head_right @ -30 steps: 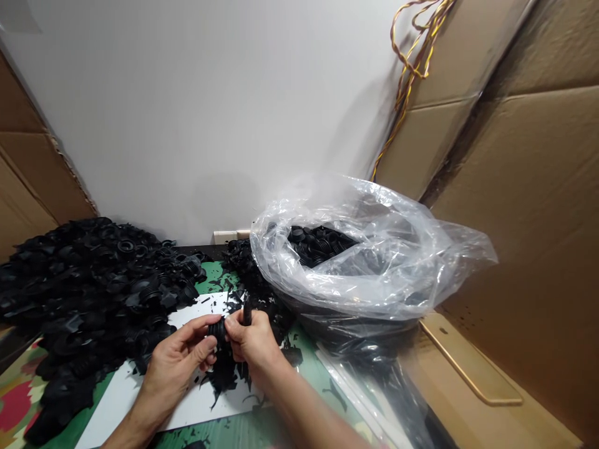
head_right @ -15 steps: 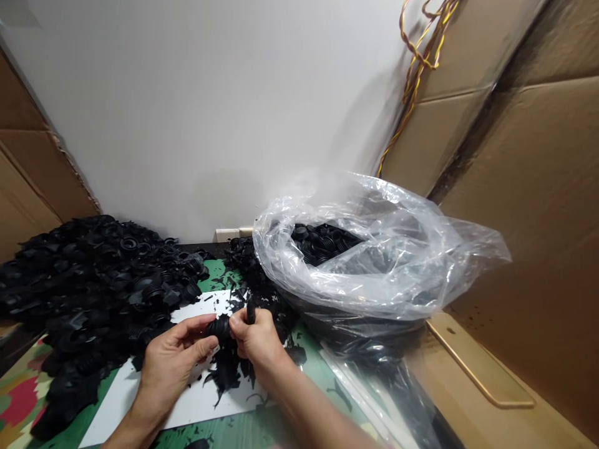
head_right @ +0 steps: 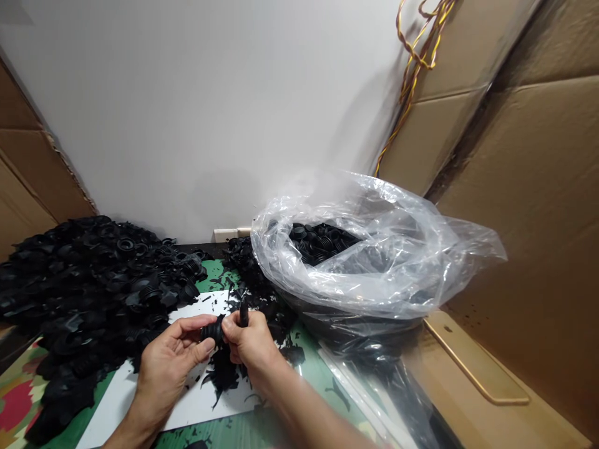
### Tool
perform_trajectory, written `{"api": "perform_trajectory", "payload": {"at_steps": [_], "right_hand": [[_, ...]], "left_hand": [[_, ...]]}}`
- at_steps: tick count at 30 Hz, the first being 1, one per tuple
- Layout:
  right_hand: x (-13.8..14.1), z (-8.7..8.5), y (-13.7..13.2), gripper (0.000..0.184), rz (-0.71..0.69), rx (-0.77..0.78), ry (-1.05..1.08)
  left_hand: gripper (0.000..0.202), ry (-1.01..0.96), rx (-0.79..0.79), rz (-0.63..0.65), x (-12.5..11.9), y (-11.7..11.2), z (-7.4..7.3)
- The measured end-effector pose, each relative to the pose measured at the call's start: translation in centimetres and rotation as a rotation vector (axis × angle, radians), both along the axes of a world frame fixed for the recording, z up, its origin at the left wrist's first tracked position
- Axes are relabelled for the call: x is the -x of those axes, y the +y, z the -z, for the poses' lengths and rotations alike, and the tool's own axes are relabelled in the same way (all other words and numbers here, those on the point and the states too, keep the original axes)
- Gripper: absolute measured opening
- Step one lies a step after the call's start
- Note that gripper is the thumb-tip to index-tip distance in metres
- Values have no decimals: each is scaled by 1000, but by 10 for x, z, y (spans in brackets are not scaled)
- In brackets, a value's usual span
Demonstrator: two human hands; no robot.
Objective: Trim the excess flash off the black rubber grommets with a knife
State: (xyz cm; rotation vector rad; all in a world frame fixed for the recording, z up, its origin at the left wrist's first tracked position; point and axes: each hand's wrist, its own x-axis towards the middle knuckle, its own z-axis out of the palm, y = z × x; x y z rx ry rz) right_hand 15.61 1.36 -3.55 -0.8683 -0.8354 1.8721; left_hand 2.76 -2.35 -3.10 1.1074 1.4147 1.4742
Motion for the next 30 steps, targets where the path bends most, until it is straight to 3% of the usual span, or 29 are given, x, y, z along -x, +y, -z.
{"api": "perform_trajectory", "payload": {"at_steps": [5,9,14,18,22,30], "right_hand": [[1,0,-1,42,-15,-13,-20],[1,0,-1,43,-3,-47,-80],[-14,-9,4,41,250,-275,-184],[-28,-16,6,55,374,-461,-134],[-28,-16,1,65,261,-509,-100],[-18,-21,-6,38,50,-343,-73]], "left_hand": [[33,-76,72,63,0,-1,4],[29,35,49,86,2,0,4],[17,160,-27,53,6,-1,4],[12,259,-118,15,5,-2,4],[9,330,-159,4,4,-2,4],[11,325,-184,23,5,-3,6]]}}
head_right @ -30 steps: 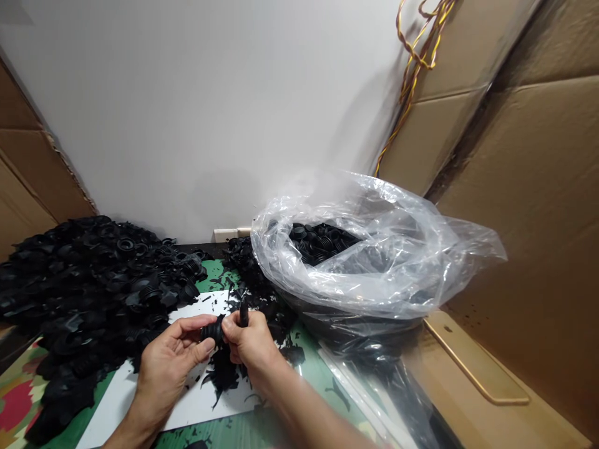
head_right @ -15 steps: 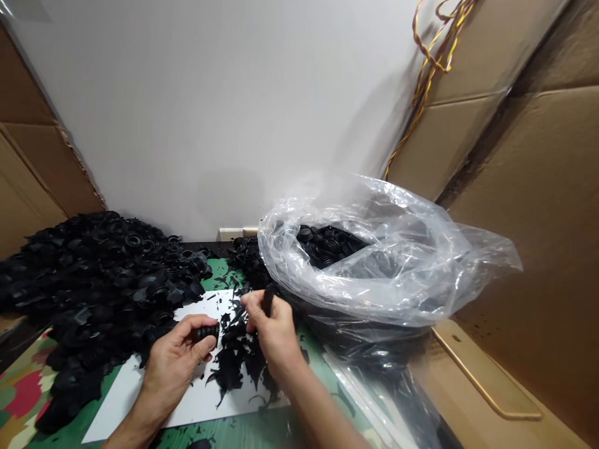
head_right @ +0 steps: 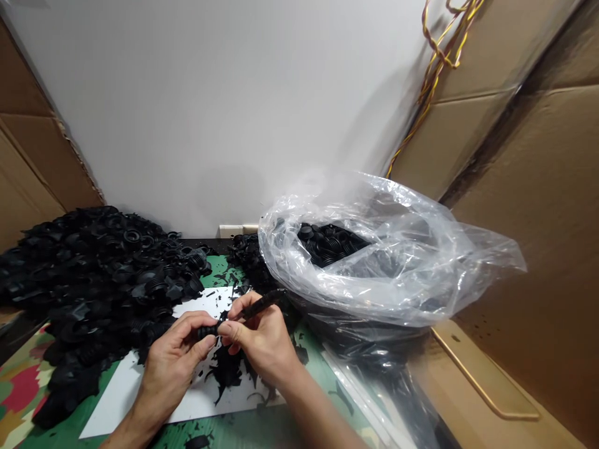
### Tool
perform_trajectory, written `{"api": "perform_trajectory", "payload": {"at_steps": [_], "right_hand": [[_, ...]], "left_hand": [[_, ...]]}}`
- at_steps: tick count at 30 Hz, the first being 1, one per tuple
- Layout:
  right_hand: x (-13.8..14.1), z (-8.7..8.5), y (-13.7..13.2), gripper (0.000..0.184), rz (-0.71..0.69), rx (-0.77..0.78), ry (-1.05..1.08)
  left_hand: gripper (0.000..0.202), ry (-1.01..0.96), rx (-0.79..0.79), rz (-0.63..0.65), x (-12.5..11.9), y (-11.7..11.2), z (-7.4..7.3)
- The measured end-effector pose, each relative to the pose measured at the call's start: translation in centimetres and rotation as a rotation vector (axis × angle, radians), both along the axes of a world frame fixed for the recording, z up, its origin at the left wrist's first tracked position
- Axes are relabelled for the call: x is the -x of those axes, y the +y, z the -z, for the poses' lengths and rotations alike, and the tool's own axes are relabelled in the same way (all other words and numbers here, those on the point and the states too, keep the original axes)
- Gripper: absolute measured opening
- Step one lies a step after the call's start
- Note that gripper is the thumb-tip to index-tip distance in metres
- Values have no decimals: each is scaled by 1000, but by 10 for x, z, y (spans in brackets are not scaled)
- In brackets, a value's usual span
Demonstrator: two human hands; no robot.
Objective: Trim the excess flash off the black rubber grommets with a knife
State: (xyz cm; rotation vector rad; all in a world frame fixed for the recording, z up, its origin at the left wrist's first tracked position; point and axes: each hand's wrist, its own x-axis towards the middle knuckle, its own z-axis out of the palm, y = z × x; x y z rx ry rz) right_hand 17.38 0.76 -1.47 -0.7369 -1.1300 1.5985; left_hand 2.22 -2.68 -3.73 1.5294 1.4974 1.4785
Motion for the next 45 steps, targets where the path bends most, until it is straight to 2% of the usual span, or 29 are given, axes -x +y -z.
{"api": "perform_trajectory", "payload": {"at_steps": [2,7,13,22,33,35,39,40,42,44,45], "right_hand": [[-1,1,1,36,-6,6,-15],[-3,5,4,36,87,-4,-75],[-1,6,2,33,135,-7,-90],[-1,11,-2,14,187,-242,-134],[3,9,-6,13,218,-372,-286],[5,10,-8,13,234,-452,-298],[3,13,-7,13,391,-832,-401],[1,14,-4,13,449,-887,-428],[-5,14,2,12,564,-864,-435],[-9,14,9,11,608,-705,-378],[-11,14,11,11,586,-604,-340]], "left_hand": [[12,-23,3,6,0,0,1],[14,-71,21,22,-1,0,0],[8,-58,-3,-27,-1,2,-2],[7,2,-31,-42,-1,1,-2],[8,97,-86,-29,-1,0,1],[8,127,-90,-18,-1,-1,2],[8,132,-95,23,-2,-3,5],[8,116,-94,20,-2,-3,5],[9,76,-84,-2,-3,-2,4],[8,33,-70,-22,-3,-2,3],[8,15,-63,-25,-3,-1,2]]}}
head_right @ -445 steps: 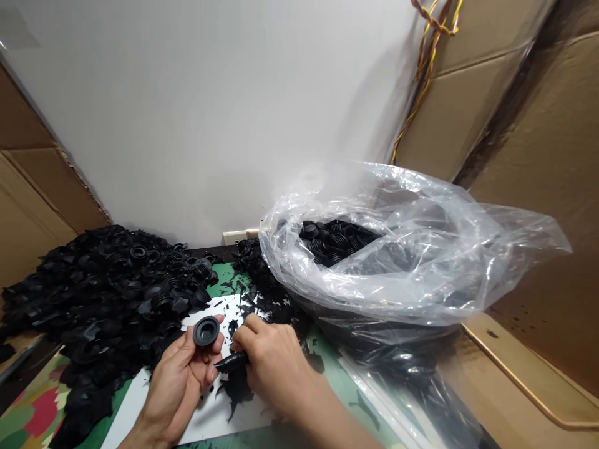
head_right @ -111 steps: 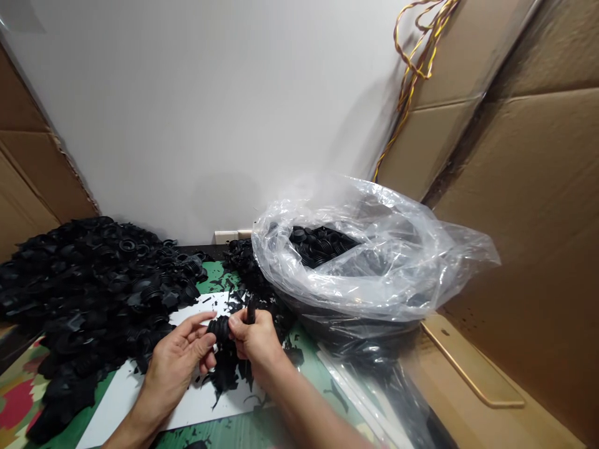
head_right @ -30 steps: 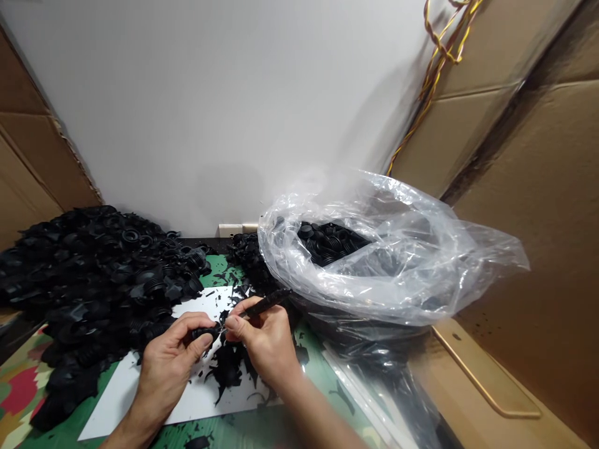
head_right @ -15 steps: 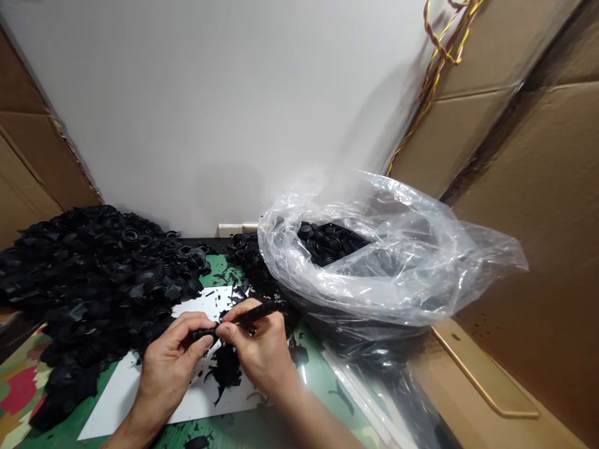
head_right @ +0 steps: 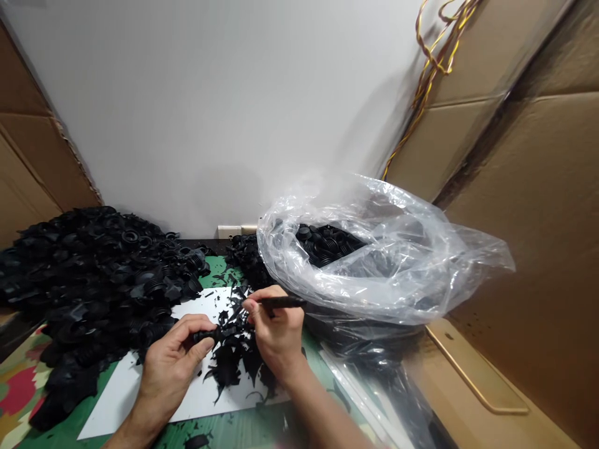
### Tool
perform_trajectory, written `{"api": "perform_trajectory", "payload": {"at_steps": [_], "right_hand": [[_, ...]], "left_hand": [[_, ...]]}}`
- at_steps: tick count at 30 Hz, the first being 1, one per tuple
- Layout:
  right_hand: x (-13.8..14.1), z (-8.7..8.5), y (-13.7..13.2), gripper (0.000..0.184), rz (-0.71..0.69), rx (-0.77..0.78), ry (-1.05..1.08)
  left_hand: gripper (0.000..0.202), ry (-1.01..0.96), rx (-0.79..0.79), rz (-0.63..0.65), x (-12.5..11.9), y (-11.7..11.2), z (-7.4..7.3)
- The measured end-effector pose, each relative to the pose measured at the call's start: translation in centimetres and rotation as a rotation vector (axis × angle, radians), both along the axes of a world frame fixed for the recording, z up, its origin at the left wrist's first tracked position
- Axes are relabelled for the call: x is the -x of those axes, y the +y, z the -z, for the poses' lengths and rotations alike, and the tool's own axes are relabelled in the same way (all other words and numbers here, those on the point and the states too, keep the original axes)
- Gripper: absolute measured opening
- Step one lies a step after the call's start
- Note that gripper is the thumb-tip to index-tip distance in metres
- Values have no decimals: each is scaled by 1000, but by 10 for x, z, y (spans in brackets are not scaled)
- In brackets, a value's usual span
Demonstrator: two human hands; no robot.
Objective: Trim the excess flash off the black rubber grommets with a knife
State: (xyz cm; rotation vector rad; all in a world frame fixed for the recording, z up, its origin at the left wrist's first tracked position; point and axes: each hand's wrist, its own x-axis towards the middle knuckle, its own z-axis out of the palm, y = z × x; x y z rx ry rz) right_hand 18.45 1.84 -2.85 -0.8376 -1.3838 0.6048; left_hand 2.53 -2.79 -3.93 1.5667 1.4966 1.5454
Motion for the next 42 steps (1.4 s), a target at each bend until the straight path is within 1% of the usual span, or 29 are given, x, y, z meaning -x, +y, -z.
{"api": "perform_trajectory", "payload": {"at_steps": [2,4,7,11,17,23,27,30,32,34,35,37,40,42], "right_hand": [[-1,-1,2,14,-100,169,112],[1,-2,2,18,-210,289,202],[4,-3,-1,23,-329,374,276],[7,-4,-5,26,-404,421,298],[9,-3,-6,29,-418,458,298],[9,-1,-5,30,-428,486,263],[7,0,-4,31,-403,470,195],[11,4,-4,26,-426,547,120],[17,7,-6,26,-449,600,19],[23,9,-9,27,-472,605,-54],[26,10,-10,27,-483,603,-54],[31,10,-12,29,-503,635,41],[34,11,-11,35,-520,736,271],[34,10,-11,39,-528,778,374]], "left_hand": [[8,-27,10,-3,1,1,-1],[9,-42,21,-11,2,1,-1],[9,-52,35,-20,3,1,0],[9,-49,38,-22,4,1,2],[7,-37,14,-55,5,2,3],[7,-27,9,-60,6,1,4],[9,-42,16,-79,6,2,6],[15,-66,42,-86,5,3,7],[18,-86,55,-84,4,3,6],[20,-110,61,-83,3,3,4],[20,-126,65,-84,2,3,3],[23,-170,87,-86,1,3,-1],[29,-236,176,-78,0,3,-4],[32,-266,227,-76,0,4,-5]]}}
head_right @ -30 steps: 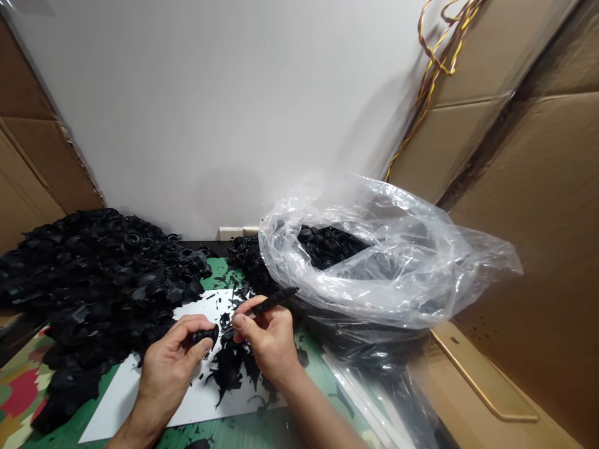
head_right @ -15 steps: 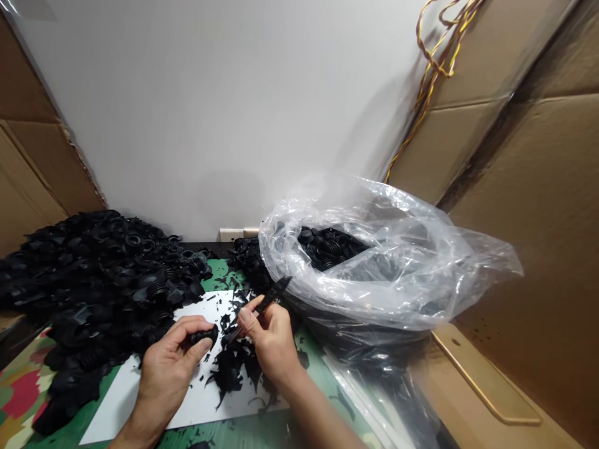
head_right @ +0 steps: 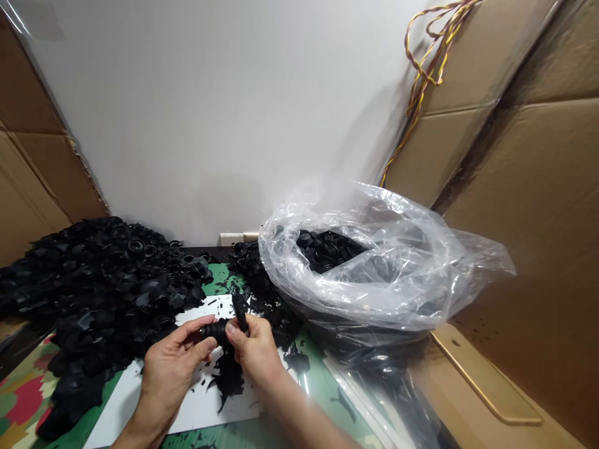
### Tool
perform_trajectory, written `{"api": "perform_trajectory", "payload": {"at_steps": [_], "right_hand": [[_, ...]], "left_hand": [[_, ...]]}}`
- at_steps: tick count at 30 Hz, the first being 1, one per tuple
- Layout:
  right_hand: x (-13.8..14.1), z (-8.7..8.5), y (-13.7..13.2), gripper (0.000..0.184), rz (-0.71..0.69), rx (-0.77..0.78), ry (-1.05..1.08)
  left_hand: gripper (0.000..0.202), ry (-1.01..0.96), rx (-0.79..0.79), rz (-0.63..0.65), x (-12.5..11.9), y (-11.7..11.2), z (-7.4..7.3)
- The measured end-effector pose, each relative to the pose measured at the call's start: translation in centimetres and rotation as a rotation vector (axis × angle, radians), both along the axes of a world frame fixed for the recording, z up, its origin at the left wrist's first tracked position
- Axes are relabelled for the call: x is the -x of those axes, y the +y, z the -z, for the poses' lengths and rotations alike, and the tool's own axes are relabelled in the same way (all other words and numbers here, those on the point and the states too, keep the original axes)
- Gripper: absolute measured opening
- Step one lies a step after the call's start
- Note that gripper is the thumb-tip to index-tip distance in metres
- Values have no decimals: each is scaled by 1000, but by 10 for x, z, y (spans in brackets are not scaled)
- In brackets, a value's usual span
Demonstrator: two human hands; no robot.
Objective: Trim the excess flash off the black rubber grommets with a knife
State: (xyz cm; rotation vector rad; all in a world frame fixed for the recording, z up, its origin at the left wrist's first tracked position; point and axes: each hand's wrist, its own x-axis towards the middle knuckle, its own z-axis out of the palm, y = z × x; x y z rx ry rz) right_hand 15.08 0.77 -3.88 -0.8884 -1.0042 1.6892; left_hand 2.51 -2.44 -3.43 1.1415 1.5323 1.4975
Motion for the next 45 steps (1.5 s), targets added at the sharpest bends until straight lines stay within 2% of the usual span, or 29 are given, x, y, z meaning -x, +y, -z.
{"api": "perform_trajectory", "payload": {"at_steps": [5,12,16,19,22,25,28,30,32,35,37,42,45], "right_hand": [[0,-4,1,45,18,38,73],[3,-4,2,51,-2,46,73],[6,-5,4,51,-57,39,68],[8,-11,3,48,-108,-49,13],[14,-19,2,36,-65,-210,-40],[21,-21,3,26,11,-285,-106],[26,-16,6,25,61,-276,-170],[29,-13,9,24,104,-254,-173],[30,-10,12,22,133,-228,-156],[29,-8,15,21,114,-197,-109],[27,-8,16,23,80,-171,-64],[21,-7,17,36,36,-64,79],[22,-5,17,43,43,-31,115]], "left_hand": [[31,-56,-2,-32,1,2,-1],[32,-92,-3,-59,0,1,-6],[38,-205,52,-51,0,2,-15],[46,-348,111,-40,2,4,-27],[52,-408,179,25,8,6,-38],[52,-330,229,109,17,9,-42],[45,-153,194,133,26,12,-41],[37,-29,120,95,30,14,-41],[38,108,-12,72,30,15,-40],[32,272,-169,105,26,17,-37],[28,219,-140,126,23,19,-33],[31,-131,40,135,20,24,-25],[30,-188,66,116,21,25,-21]]}}
